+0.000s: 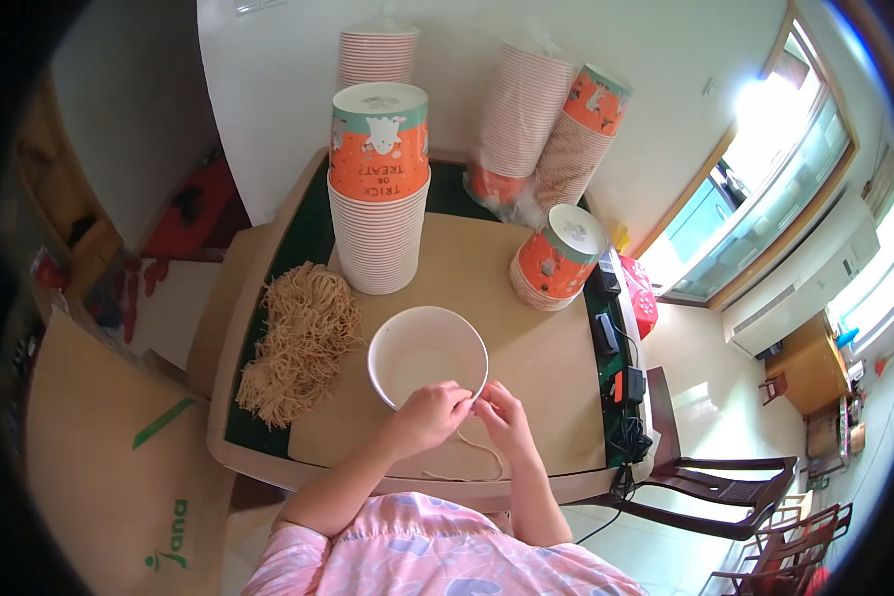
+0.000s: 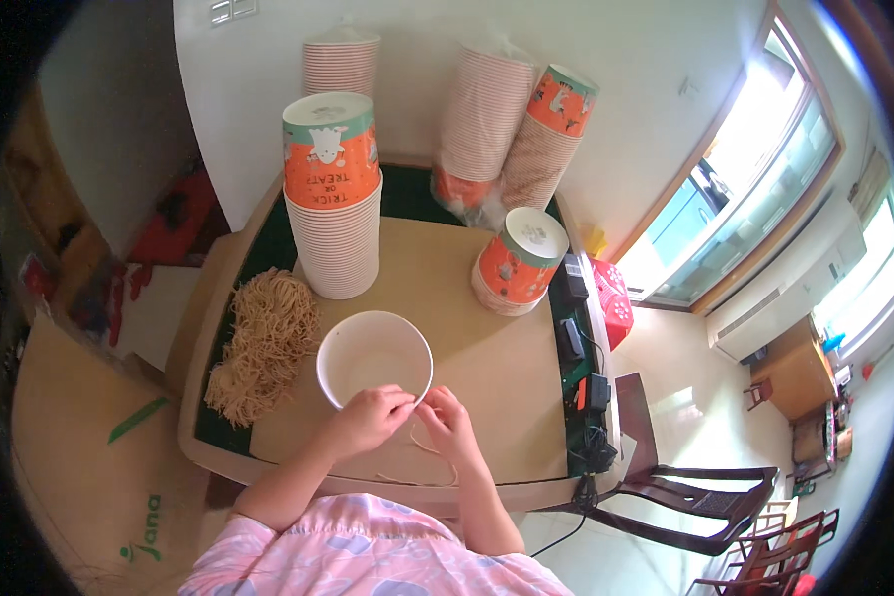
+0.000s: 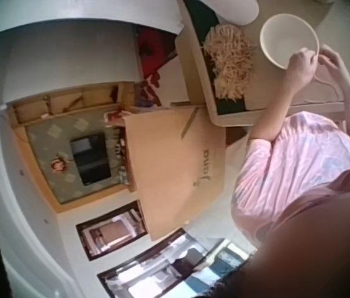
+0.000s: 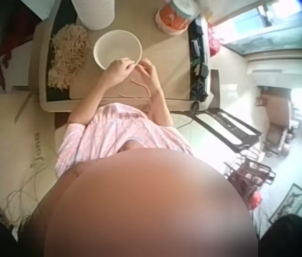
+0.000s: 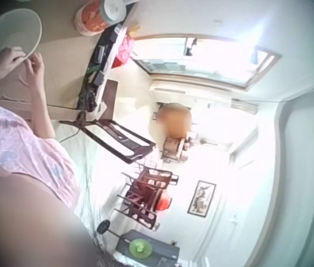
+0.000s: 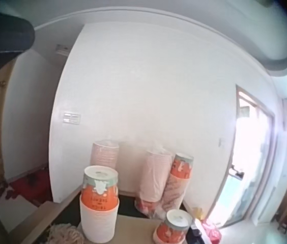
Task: Filling decorative paper cups with shredded paper filler.
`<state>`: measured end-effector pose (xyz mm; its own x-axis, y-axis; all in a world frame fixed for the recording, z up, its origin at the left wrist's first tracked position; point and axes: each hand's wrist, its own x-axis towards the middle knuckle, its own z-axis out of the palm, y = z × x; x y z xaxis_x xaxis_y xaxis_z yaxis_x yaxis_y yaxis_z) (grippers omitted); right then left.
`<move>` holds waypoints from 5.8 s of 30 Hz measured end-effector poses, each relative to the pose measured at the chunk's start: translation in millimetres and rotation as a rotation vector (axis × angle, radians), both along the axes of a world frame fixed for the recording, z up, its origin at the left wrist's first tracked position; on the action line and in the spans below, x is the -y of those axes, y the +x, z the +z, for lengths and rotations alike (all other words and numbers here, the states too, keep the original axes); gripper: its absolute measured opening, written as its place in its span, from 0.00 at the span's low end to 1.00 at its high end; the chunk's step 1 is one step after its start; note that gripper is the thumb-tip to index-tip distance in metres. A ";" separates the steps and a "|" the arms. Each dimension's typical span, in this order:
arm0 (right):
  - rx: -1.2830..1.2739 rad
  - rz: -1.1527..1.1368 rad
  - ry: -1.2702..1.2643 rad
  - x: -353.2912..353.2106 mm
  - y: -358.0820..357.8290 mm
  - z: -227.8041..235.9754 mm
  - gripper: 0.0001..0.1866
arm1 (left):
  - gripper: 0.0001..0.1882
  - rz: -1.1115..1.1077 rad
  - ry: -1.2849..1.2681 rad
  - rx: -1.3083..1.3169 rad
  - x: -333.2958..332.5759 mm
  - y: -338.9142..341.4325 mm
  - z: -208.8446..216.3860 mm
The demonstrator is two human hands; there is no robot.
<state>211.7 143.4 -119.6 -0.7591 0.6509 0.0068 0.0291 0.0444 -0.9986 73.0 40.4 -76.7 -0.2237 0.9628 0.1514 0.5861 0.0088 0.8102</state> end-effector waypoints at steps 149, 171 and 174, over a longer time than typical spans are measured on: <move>-0.170 -0.282 0.439 20.9 -8.6 9.4 0.03 | 0.10 -0.123 -0.546 1.255 -38.0 -36.6 -21.1; -0.083 -0.272 0.540 18.3 -6.8 9.5 0.02 | 0.05 -0.116 -0.494 1.292 -30.9 -32.1 -16.3; -0.113 -0.275 0.323 20.3 -6.3 9.4 0.01 | 0.05 -0.123 -0.475 1.274 -28.8 -30.2 -12.3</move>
